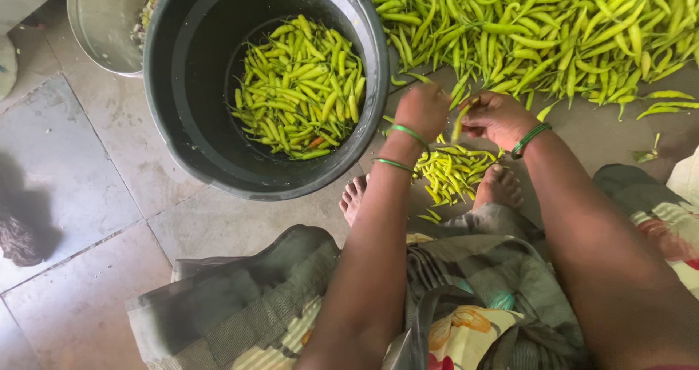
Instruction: The person sits on a tiled floor and repeatedly picks green chilies from a large pile, removes the stems by hand, and places the trimmed chilies into a black plastic bucket. The person continues this process for the duration of the clip.
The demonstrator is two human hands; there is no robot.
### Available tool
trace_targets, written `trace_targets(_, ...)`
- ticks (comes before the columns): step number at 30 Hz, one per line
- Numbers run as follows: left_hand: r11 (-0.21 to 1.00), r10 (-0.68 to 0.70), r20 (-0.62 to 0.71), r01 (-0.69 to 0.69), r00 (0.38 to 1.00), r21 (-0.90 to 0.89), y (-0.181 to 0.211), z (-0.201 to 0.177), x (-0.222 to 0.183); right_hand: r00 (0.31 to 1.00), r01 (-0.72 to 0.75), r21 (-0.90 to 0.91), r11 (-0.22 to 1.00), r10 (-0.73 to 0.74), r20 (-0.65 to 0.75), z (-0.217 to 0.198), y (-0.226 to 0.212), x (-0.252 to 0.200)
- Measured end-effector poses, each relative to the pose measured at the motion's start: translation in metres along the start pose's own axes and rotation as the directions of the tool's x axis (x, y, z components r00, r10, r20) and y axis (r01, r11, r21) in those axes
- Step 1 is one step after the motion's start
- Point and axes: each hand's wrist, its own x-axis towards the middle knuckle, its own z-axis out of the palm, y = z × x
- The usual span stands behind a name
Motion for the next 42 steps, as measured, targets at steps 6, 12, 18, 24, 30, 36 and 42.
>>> trace_targets(6, 0.706, -0.127, 0.483, 0.421, 0.866, -0.57, 0.007, -0.037, -0.046, 0.996, -0.061, 0.036, 0.998, 0.059, 0.066, 0.057, -0.055, -0.027)
trace_targets(12, 0.744, -0.129, 0.244, 0.256, 0.961, -0.618, 0.019, -0.053, -0.036, 0.998, -0.029, -0.178, 0.984, 0.019, -0.059, 0.065, -0.082, -0.031)
trace_targets(18, 0.913, -0.118, 0.088, 0.143, 0.989, -0.382, 0.042, -0.072, -0.041, 0.991, 0.041, -0.386, 0.922, -0.088, -0.104, 0.085, -0.088, -0.038)
trace_targets(24, 0.973, -0.151, -0.01, 0.147, 0.988, -0.176, 0.071, -0.093, -0.044, 0.66, 0.252, -0.964, 0.084, -0.744, 0.107, 0.107, -0.086, -0.034)
trace_targets(30, 0.98, -0.147, -0.135, 0.162, 0.98, 0.114, 0.12, -0.147, -0.03, 0.919, 0.237, -0.813, 0.531, -0.394, 0.011, 0.07, -0.081, -0.026)
trace_targets(36, 0.937, -0.015, -0.731, 0.264, 0.683, 0.228, 0.1, -0.22, -0.033, 0.948, -0.257, -0.966, 0.0, -0.195, -0.252, 0.017, -0.024, -0.02)
trace_targets(42, 0.956, -0.057, -0.399, -0.065, 0.915, -0.286, 0.091, -0.186, -0.026, 0.899, -0.328, -0.919, 0.219, -0.226, -0.375, 0.006, 0.05, -0.027)
